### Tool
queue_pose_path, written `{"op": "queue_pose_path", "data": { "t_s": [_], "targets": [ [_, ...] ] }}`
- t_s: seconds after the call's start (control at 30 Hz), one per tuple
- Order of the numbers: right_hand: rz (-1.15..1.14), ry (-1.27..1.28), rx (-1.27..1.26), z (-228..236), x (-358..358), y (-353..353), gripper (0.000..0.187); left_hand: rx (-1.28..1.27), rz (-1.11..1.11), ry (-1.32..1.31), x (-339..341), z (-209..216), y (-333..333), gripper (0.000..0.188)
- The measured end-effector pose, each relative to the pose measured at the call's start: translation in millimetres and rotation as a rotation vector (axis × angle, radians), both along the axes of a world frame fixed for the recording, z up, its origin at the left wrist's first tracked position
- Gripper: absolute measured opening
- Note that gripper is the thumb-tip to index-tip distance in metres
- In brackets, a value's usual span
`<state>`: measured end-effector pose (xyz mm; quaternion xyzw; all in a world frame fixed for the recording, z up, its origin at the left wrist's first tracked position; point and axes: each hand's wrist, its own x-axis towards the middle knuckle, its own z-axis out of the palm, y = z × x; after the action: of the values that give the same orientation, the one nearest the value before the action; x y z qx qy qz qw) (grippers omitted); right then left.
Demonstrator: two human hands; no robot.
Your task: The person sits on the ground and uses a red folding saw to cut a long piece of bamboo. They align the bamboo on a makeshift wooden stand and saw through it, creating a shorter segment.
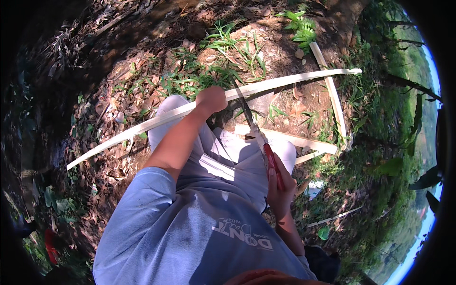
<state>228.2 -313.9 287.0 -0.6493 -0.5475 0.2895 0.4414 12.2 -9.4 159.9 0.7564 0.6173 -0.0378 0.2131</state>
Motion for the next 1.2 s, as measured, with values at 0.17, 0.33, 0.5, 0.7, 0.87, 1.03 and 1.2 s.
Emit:
{"op": "queue_pose_path", "data": {
  "t_s": [0.17, 0.33, 0.5, 0.7, 0.87, 1.03, 1.2],
  "targets": [
    [-0.004, 0.026, -0.108, -30, -20, 81, 0.038, 0.064, 0.053, 0.061, 6, 4, -17, 0.026],
    [0.035, 0.210, 0.146, -75, -47, 185, 0.042, 0.048, 0.026, 0.050, 6, 5, -12, 0.033],
    [0.021, 0.201, 0.144, -95, -46, 202, 0.042, 0.000, -0.066, -0.024, -12, -21, 15, 0.034],
    [0.031, -0.047, 0.088, -83, -19, 87, 0.045, -0.327, -0.103, -0.355, -27, -4, 29, 0.043],
    [-0.028, -0.031, 0.124, -63, 4, 7, 0.045, -0.435, -0.102, -0.358, -30, -6, 41, 0.037],
    [-0.193, 0.021, -0.028, -12, 24, -59, 0.043, 0.154, -0.172, -0.376, -37, -15, 39, 0.041],
    [-0.318, 0.105, -0.044, 7, 35, -65, 0.058, -0.086, -0.148, -0.121, -23, 11, 27, 0.047]
  ]
}}
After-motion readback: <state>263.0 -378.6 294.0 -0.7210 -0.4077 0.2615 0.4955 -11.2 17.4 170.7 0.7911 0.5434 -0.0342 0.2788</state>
